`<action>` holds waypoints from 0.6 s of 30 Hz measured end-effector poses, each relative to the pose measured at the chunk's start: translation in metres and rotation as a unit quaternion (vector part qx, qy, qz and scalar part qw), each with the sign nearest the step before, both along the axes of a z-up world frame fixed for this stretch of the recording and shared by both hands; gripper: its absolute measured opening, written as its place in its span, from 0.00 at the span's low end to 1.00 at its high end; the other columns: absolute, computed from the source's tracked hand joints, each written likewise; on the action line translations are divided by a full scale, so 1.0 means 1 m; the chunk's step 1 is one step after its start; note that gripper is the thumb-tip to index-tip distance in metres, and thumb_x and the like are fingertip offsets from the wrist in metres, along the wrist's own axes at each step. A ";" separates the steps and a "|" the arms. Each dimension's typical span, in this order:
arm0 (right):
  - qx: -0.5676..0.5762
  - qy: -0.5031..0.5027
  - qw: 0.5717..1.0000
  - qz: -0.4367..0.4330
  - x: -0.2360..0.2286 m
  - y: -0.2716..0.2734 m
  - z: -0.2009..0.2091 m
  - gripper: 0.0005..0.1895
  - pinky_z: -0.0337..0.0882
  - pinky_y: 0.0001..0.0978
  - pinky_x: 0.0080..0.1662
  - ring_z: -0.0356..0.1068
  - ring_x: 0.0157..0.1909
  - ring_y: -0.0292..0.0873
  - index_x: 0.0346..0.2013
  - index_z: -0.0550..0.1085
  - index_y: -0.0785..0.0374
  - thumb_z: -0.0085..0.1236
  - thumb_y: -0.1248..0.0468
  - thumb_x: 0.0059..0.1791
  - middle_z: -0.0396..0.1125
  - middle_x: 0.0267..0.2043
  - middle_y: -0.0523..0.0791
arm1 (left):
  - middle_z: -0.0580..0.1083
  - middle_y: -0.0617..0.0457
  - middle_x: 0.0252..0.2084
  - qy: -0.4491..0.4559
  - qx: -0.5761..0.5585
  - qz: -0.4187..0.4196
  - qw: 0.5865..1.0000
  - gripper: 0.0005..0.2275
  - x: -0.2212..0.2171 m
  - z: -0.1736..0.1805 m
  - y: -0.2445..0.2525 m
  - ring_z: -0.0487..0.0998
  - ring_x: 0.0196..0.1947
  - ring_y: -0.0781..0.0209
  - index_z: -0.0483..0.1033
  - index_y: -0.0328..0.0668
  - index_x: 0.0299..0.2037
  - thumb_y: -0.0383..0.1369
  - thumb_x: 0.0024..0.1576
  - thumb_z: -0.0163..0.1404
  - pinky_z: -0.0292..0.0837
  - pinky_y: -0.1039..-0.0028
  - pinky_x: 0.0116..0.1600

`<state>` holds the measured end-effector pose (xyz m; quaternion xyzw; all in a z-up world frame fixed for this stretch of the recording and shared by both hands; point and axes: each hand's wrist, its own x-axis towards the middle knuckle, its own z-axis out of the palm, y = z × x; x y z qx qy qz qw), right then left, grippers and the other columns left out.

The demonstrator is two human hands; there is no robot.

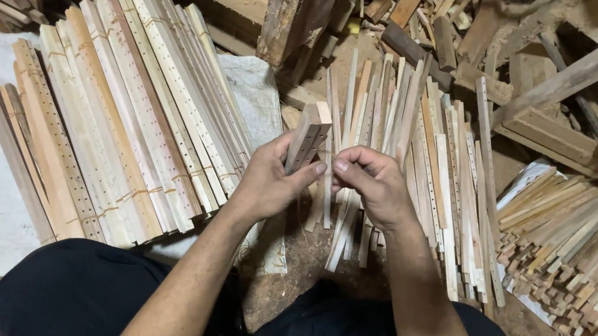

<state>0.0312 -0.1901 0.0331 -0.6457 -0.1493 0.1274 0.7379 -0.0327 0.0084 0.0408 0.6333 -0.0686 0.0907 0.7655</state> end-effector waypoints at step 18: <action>0.296 0.194 0.895 0.272 0.038 0.013 0.014 0.21 0.60 0.12 0.22 0.52 0.15 0.22 0.60 0.63 0.81 0.38 0.68 0.56 0.64 0.19 0.35 | 0.79 0.48 0.31 0.000 -0.008 -0.318 0.948 0.12 0.026 -0.052 0.014 0.77 0.26 0.59 0.80 0.38 0.41 0.34 0.51 0.65 0.78 0.68 0.41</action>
